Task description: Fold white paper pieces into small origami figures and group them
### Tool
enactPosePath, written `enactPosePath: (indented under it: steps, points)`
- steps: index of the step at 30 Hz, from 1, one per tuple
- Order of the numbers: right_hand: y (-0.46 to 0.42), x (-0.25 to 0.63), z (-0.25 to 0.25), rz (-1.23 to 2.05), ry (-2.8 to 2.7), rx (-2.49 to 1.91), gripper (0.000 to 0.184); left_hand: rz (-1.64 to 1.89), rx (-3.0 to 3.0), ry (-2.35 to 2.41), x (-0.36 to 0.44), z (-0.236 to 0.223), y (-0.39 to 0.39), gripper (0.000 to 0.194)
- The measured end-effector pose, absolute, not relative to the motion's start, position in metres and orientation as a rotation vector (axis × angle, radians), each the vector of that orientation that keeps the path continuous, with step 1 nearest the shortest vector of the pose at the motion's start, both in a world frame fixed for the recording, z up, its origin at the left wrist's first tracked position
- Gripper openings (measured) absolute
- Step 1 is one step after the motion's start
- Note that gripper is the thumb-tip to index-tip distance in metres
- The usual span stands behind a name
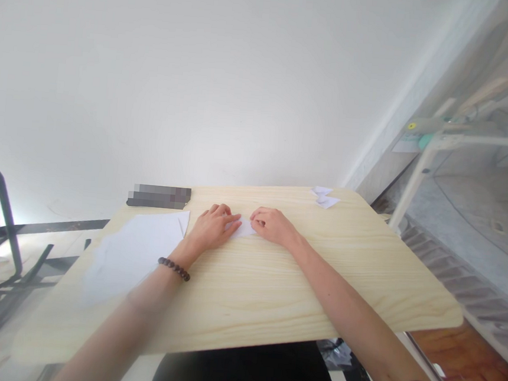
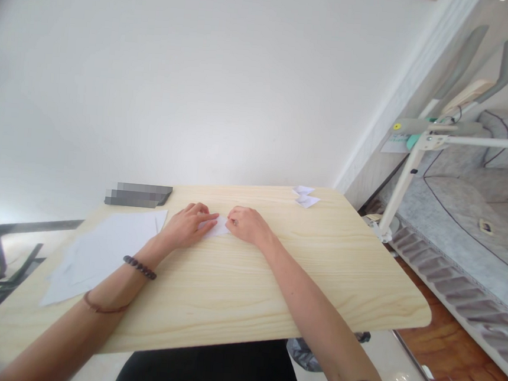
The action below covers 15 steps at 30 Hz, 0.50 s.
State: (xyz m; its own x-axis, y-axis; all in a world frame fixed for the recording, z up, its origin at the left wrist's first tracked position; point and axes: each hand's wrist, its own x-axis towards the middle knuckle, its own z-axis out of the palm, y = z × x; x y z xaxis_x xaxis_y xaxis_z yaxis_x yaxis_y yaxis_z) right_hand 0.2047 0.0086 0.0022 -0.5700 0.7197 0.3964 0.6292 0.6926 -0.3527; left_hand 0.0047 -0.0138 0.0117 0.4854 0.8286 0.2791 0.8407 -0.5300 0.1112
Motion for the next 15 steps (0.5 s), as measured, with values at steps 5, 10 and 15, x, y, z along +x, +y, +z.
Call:
enactPosePath:
  steps: [5, 10, 15]
  points:
    - [0.0092, 0.2103, 0.0053, 0.268, -2.38, -1.022, 0.022, -0.52, -2.692, -1.507, 0.0048, 0.0128, -0.0141, 0.037]
    - [0.0092, 0.2143, 0.0051, 0.274, -2.373, -1.029, 0.023, -0.574, -2.685, -1.515, 0.003, 0.0104, -0.0138, 0.035]
    - [0.0052, 0.2123, 0.0009, 0.233, -2.329, -1.091, 0.017, -0.621, -2.663, -1.532, 0.0008, 0.0039, -0.0119, 0.035]
